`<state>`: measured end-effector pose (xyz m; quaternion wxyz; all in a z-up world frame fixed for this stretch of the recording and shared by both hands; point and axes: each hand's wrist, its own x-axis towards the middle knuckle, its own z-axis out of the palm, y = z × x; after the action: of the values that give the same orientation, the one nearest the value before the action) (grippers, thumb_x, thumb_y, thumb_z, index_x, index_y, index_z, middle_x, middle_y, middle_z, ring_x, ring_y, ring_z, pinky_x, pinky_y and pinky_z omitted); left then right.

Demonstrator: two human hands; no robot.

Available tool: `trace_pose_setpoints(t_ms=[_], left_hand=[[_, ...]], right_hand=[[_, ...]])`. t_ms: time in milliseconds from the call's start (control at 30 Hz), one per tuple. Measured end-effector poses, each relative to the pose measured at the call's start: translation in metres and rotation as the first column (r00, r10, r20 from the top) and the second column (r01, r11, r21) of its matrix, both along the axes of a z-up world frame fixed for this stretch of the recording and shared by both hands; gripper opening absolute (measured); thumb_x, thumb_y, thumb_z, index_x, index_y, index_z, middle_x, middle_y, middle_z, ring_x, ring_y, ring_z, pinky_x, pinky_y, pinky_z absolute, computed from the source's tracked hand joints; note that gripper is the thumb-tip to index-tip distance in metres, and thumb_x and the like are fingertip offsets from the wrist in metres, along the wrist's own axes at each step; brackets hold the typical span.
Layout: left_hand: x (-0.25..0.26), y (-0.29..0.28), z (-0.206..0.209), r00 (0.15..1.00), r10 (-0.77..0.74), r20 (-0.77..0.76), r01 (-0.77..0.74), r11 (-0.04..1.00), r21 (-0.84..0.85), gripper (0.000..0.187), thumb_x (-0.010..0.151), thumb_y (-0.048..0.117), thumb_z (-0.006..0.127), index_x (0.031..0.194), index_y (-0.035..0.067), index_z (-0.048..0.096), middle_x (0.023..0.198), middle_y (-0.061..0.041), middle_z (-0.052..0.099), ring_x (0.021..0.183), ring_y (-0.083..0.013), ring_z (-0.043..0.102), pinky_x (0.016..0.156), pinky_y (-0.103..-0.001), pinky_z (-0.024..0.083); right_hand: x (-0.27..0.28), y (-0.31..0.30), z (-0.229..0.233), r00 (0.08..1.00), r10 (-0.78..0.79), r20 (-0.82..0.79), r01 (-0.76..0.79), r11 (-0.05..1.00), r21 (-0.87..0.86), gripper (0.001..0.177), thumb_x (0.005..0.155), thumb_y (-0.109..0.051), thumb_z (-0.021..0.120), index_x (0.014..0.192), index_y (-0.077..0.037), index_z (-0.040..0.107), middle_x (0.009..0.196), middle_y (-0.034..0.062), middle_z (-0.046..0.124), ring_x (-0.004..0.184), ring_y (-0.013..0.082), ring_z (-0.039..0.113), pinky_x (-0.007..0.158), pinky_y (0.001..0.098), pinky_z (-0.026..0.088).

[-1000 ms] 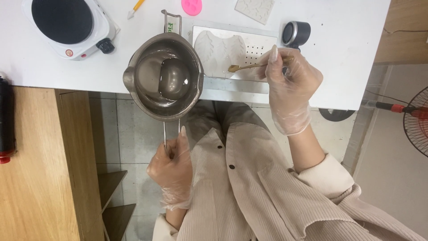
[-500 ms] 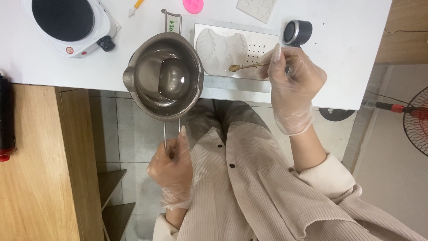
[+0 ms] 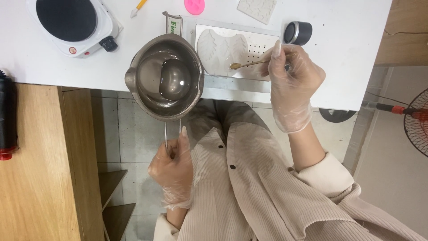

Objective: Melting wax with a heat gun and applying it to a mold using a spoon.

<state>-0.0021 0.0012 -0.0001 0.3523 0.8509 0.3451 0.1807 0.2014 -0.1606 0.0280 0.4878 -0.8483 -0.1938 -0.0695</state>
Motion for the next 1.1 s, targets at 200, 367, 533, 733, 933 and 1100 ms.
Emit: trace_pose_setpoints(t_ms=[200, 367, 533, 733, 933, 1100], left_hand=[[-0.002, 0.000, -0.003, 1.000, 0.001, -0.026, -0.001, 1.000, -0.004, 0.036, 0.092, 0.018, 0.083, 0.065, 0.005, 0.062, 0.052, 0.001, 0.058, 0.042, -0.0069, 0.049, 0.042, -0.024, 0.034], [-0.001, 0.001, 0.001, 1.000, -0.012, -0.018, 0.011, 1.000, -0.009, 0.035, 0.092, 0.018, 0.082, 0.066, 0.005, 0.063, 0.052, 0.001, 0.059, 0.043, -0.0063, 0.050, 0.042, -0.023, 0.035], [-0.002, -0.002, 0.003, 1.000, 0.015, 0.013, -0.014, 1.000, -0.017, 0.036, 0.092, 0.019, 0.082, 0.066, 0.004, 0.063, 0.053, 0.000, 0.058, 0.043, -0.0071, 0.049, 0.042, -0.024, 0.035], [-0.007, -0.006, -0.001, 0.999, 0.009, 0.048, -0.008, 1.000, -0.021, 0.036, 0.092, 0.021, 0.082, 0.066, 0.004, 0.063, 0.052, 0.000, 0.058, 0.043, -0.0072, 0.050, 0.041, -0.025, 0.036], [-0.016, -0.014, 0.006, 0.997, 0.012, 0.076, -0.007, 0.998, -0.064, 0.034, 0.091, 0.023, 0.081, 0.068, 0.003, 0.065, 0.053, 0.000, 0.059, 0.043, -0.0068, 0.051, 0.041, -0.024, 0.038], [-0.030, -0.023, 0.006, 0.999, -0.004, 0.054, 0.010, 0.995, -0.099, 0.033, 0.089, 0.023, 0.080, 0.067, 0.003, 0.067, 0.050, -0.001, 0.058, 0.041, -0.0076, 0.052, 0.039, -0.025, 0.038]], right_hand=[[-0.001, 0.000, 0.000, 1.000, -0.005, -0.002, 0.005, 1.000, -0.002, 0.031, 0.117, -0.024, 0.059, 0.101, 0.001, 0.066, 0.082, 0.0071, 0.072, 0.066, 0.0107, 0.071, 0.059, 0.0208, 0.059], [-0.008, -0.001, 0.009, 1.000, -0.008, -0.012, 0.008, 1.000, -0.013, 0.031, 0.118, -0.025, 0.059, 0.101, 0.000, 0.064, 0.083, 0.0066, 0.072, 0.066, 0.0111, 0.071, 0.060, 0.0204, 0.058], [-0.017, -0.006, 0.017, 0.999, -0.019, -0.041, 0.023, 0.993, 0.117, 0.030, 0.119, -0.024, 0.057, 0.103, 0.001, 0.063, 0.087, 0.0100, 0.073, 0.067, 0.0131, 0.071, 0.061, 0.0233, 0.060], [-0.043, -0.008, 0.028, 0.982, -0.078, -0.175, 0.138, 0.922, 0.362, 0.025, 0.117, -0.021, 0.055, 0.105, 0.000, 0.061, 0.089, 0.0131, 0.071, 0.069, 0.0167, 0.070, 0.063, 0.0282, 0.061], [-0.073, -0.003, 0.019, 0.934, -0.012, -0.356, 0.189, 0.863, 0.468, 0.025, 0.111, -0.023, 0.055, 0.105, 0.001, 0.061, 0.095, 0.0124, 0.070, 0.077, 0.0174, 0.070, 0.070, 0.0313, 0.063], [-0.081, -0.005, 0.024, 0.930, 0.054, -0.363, 0.117, 0.894, 0.433, 0.033, 0.113, -0.028, 0.049, 0.114, 0.003, 0.062, 0.100, 0.0115, 0.070, 0.087, 0.0178, 0.072, 0.080, 0.0346, 0.065]])
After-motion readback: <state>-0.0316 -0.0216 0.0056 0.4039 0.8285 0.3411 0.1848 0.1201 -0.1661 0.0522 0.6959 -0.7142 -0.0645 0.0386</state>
